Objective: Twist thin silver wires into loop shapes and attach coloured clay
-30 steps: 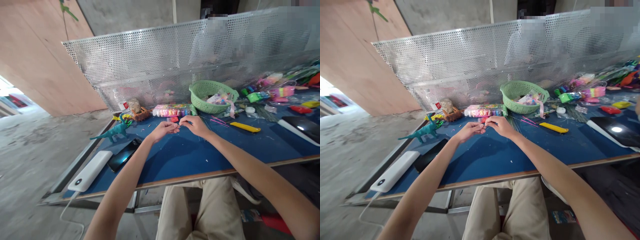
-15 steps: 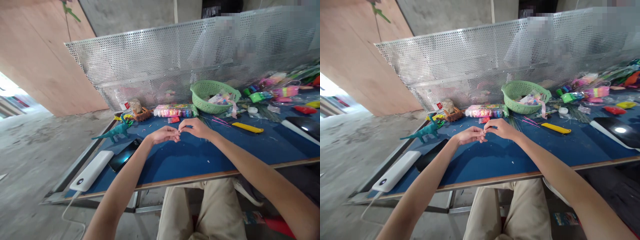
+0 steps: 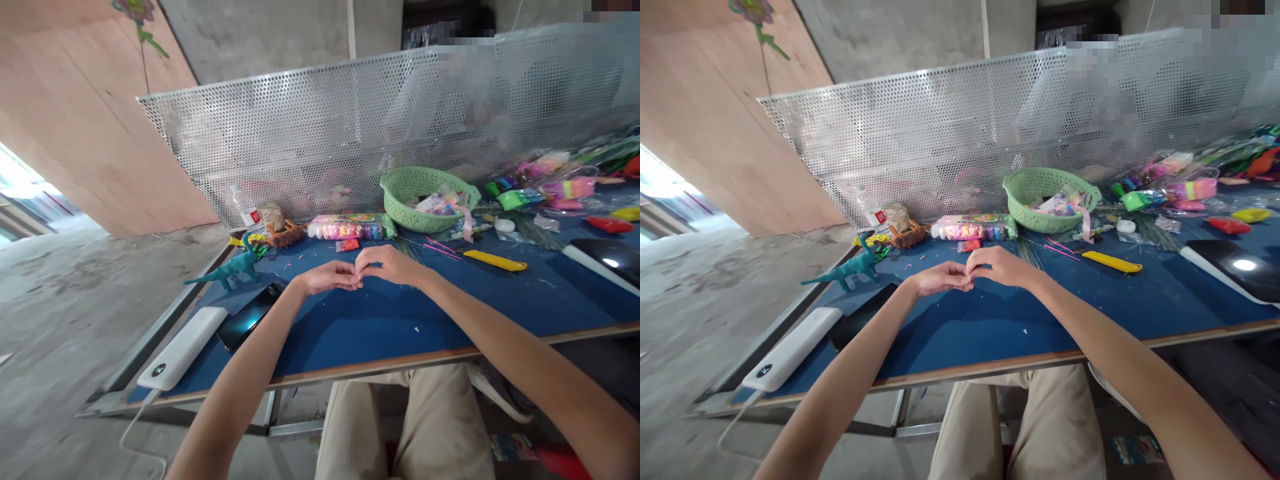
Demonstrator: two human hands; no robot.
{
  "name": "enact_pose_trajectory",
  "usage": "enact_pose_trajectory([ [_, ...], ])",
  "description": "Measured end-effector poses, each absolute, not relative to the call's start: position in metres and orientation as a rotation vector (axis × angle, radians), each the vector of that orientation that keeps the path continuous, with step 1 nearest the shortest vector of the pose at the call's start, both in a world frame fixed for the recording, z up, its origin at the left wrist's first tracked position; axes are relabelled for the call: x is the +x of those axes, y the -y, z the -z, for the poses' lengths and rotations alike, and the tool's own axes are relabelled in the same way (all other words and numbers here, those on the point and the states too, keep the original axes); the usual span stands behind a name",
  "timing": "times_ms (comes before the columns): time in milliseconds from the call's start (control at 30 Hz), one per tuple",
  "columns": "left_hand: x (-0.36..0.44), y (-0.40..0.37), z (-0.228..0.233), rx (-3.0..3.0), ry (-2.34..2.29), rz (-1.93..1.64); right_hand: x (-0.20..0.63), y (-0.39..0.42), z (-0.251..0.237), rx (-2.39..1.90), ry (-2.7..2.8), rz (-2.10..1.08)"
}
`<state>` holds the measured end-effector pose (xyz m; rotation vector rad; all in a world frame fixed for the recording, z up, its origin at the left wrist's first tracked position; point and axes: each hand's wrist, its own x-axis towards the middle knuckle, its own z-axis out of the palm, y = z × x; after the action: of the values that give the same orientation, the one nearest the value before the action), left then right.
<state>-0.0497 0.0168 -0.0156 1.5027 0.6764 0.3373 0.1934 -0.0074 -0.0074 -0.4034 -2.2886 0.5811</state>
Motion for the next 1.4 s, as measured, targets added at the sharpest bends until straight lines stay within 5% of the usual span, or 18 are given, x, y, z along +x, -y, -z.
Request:
enact_pose_trajectory([
  [800, -0.033, -0.005, 0.002, 2.138, -0.916, -0.750, 0.203, 0.001, 0.007, -0.603, 2.364, -0.252],
  [1400, -0.025, 0.003, -0.003, 2.922, -1.173, -1.172, 0.172, 0.016, 0.008, -1.030, 1.800, -0.476],
])
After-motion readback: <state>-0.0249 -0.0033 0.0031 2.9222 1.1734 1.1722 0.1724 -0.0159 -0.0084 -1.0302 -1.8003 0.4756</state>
